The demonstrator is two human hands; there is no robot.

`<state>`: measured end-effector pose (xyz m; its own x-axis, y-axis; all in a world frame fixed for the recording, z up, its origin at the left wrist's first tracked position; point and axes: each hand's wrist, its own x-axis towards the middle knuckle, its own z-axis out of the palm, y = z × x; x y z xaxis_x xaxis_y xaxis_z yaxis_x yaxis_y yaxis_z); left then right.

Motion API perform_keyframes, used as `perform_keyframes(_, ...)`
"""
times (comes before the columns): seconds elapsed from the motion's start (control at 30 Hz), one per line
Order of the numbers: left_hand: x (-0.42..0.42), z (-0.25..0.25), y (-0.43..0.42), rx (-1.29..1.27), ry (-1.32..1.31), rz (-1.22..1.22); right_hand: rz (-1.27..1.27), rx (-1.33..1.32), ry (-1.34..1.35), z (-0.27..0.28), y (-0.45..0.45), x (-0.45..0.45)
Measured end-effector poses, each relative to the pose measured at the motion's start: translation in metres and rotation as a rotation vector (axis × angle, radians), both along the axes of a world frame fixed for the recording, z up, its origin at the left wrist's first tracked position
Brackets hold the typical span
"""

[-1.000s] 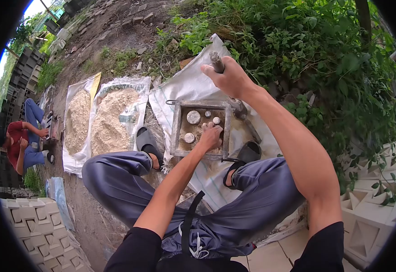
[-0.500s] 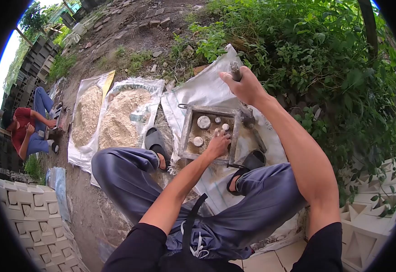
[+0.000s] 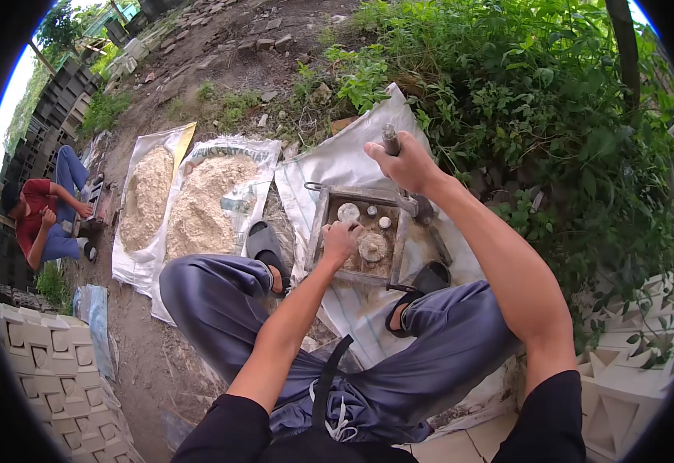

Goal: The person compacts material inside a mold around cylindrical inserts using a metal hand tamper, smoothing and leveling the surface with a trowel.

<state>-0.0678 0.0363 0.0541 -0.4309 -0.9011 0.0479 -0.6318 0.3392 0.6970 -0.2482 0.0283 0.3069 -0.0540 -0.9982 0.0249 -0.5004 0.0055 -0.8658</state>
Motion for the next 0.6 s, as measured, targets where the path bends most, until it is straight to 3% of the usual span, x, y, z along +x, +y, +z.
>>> perform_keyframes(0.13, 0.012, 0.008, 0.016, -0.237, -0.115, -0.24, 0.033, 0.017, 0.05, 0.005, 0.001, 0.007)
perform_keyframes(0.2, 0.008, -0.002, 0.024, -0.457, -0.161, -0.488, 0.073, 0.04, 0.102, 0.006, -0.001, 0.009)
perform_keyframes(0.37, 0.004, 0.0, 0.017, -0.379, -0.205, -0.478, 0.06, 0.043, 0.093, -0.001, -0.004, 0.019)
perform_keyframes(0.47, 0.001, 0.003, 0.003, -0.476, -0.215, -0.495, 0.08, 0.071, 0.041, -0.004, -0.008, 0.021)
perform_keyframes(0.53, 0.003, 0.01, -0.012, -0.423, -0.069, 0.007, 0.08, 0.079, 0.027, -0.005, -0.008, 0.024)
perform_keyframes(0.6, 0.007, 0.008, -0.028, -0.439, -0.1, 0.09, 0.066, 0.067, -0.024, -0.006, -0.007, 0.028)
